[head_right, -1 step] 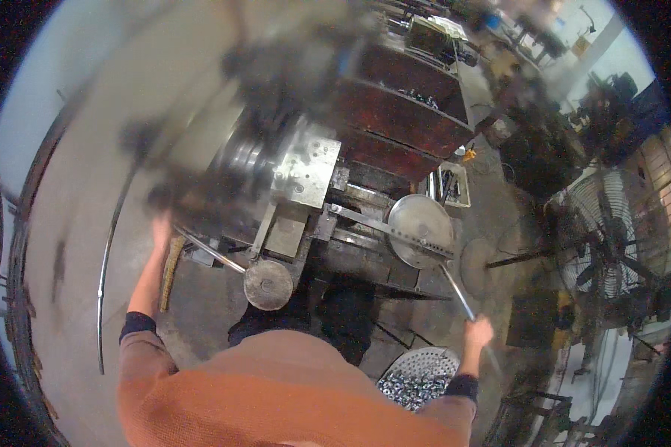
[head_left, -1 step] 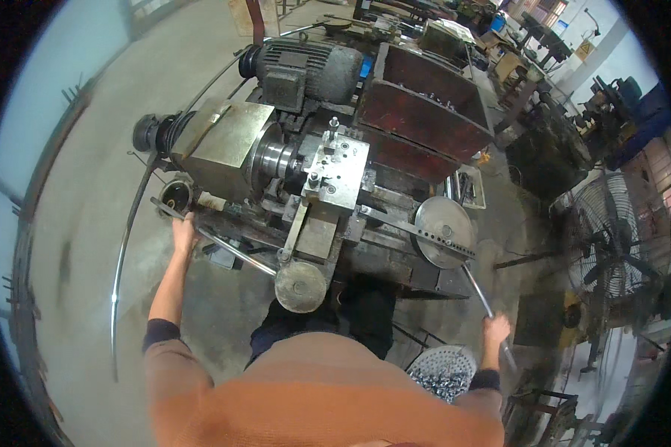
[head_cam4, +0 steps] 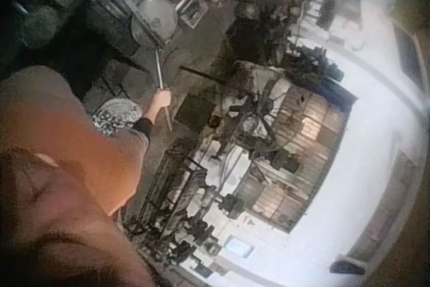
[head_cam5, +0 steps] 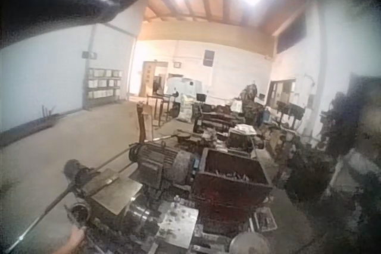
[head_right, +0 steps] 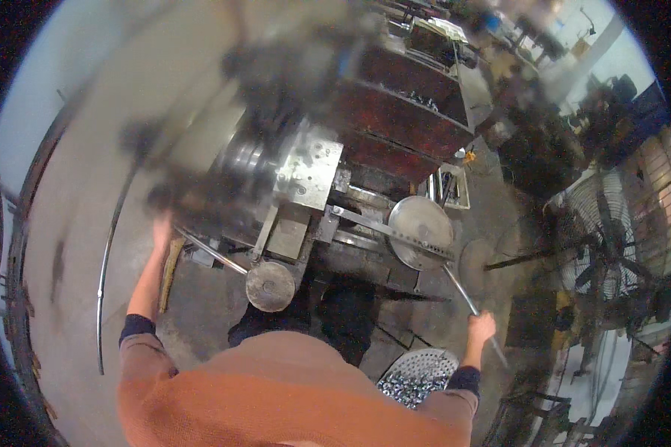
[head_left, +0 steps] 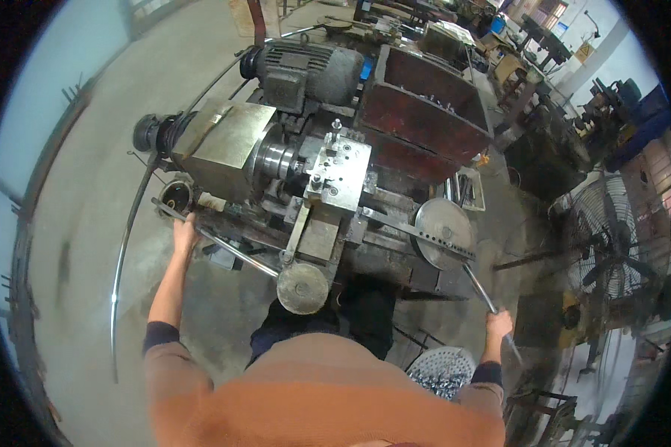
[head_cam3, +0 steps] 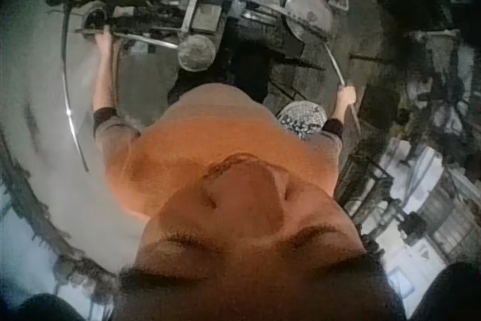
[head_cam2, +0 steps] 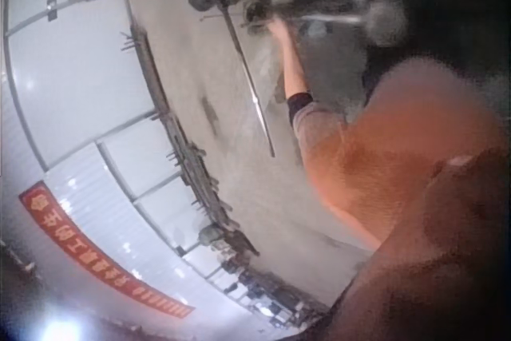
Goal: The person operates a metal forming machine in a workshop, repeatedly inserting small metal pieces into the machine and using a long metal rod to guide them through the process. The person collects the processed pieces into a perforated metal tray.
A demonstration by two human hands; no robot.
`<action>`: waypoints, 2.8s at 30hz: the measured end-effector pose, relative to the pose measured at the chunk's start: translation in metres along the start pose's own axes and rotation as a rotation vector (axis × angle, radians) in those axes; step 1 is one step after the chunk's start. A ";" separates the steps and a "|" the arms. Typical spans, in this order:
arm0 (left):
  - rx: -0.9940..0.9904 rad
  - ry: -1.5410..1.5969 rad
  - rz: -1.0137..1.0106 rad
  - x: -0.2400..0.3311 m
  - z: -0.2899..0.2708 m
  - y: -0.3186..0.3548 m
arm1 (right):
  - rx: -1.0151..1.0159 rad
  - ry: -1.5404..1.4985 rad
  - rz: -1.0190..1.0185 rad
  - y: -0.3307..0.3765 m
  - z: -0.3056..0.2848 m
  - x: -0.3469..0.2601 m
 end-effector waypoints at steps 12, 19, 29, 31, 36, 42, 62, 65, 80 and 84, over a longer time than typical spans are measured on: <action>-0.379 -0.957 0.136 -0.081 0.051 0.027 | 0.154 -0.811 -0.038 0.103 0.001 -0.156; -0.098 -1.125 0.204 -0.127 0.069 0.018 | -0.138 -1.029 -0.129 0.148 -0.007 -0.252; -0.431 -1.253 0.223 -0.103 0.081 0.031 | -0.071 -1.063 -0.280 0.073 -0.097 -0.256; -0.408 -1.122 0.113 -0.121 0.072 0.028 | 0.010 -1.056 -0.396 0.045 -0.136 -0.268; -0.508 -0.778 -0.150 -0.165 0.048 0.028 | 0.111 -1.143 -0.673 0.016 -0.228 -0.351; -0.309 -0.623 0.046 -0.044 -0.064 0.031 | 0.327 -1.127 -1.133 0.025 -0.326 -0.470; 0.460 -1.175 -0.080 0.019 -0.269 0.003 | -0.094 -0.722 -0.986 0.004 -0.324 -0.626; 0.498 -1.115 -0.199 0.015 -0.274 -0.003 | -0.076 -0.697 -0.988 0.002 -0.323 -0.627; 0.359 -0.828 -0.205 0.037 -0.158 0.130 | -0.166 -0.670 -1.121 0.003 -0.315 -0.639; 0.130 -0.892 -0.087 0.041 -0.161 0.110 | -0.164 -0.593 -1.116 0.000 -0.319 -0.634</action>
Point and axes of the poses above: each hand's wrist, its own y-axis away from the middle knuckle, its own z-axis out of the palm, x = y × z, the point moved 9 cm from there along -y, towards the middle knuckle, and after that the axes turned 7 degrees about -z, right-handed, at the moved point
